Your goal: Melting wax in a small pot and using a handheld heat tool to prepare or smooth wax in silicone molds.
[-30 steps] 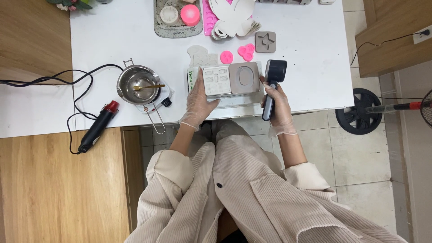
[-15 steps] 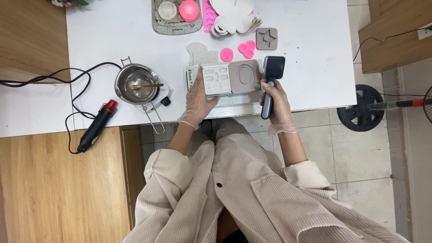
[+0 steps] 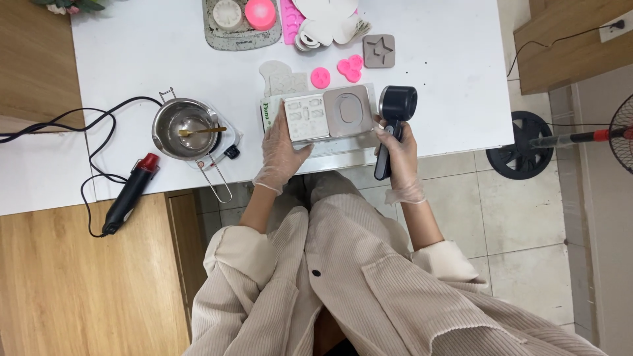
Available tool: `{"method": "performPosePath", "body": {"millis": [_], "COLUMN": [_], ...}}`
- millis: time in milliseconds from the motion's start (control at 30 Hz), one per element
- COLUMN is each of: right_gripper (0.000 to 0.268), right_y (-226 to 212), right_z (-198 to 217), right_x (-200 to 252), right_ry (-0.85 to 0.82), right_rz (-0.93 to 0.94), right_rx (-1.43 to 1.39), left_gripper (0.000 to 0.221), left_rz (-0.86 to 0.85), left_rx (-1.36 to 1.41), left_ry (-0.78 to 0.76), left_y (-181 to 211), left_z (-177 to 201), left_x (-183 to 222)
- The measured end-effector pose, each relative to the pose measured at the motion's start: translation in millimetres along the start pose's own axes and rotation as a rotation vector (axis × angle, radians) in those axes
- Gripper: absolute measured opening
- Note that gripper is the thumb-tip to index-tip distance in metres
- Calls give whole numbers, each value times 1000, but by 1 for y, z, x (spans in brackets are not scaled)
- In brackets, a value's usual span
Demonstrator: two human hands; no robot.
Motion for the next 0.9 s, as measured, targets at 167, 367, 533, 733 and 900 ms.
{"method": "performPosePath", "body": {"millis": [167, 367, 533, 733, 900], "right_gripper": [25, 28, 32, 41, 44], "right_y": [-18, -25, -23, -53, -55], "right_z": [-3, -5, -9, -28, -45], "right_x": [10, 12, 11, 10, 2], "right_ry": [31, -48, -40, -85, -153], "right_rz": [4, 29, 35, 63, 40], "right_rx": [121, 270, 406, 809, 942], "left_gripper": [120, 92, 76, 61, 65], "left_rz": [30, 56, -23, -197, -149], "left_rx": [-25, 47, -66, -421, -465], "left_ry": [58, 277, 286, 32, 0], "left_y": [2, 22, 51, 100, 106], "left_z": [-16, -37, -45, -56, -82], "left_x": [23, 87, 100, 77, 65]}}
Point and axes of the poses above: each hand's wrist, its own x-axis away from the middle knuckle, its own z-axis out of the back of the hand, y = z × x, the point moved 5 cm from there along -x, towards the middle knuckle, and after that the axes turned 13 degrees about -y, right-handed, at the moved point
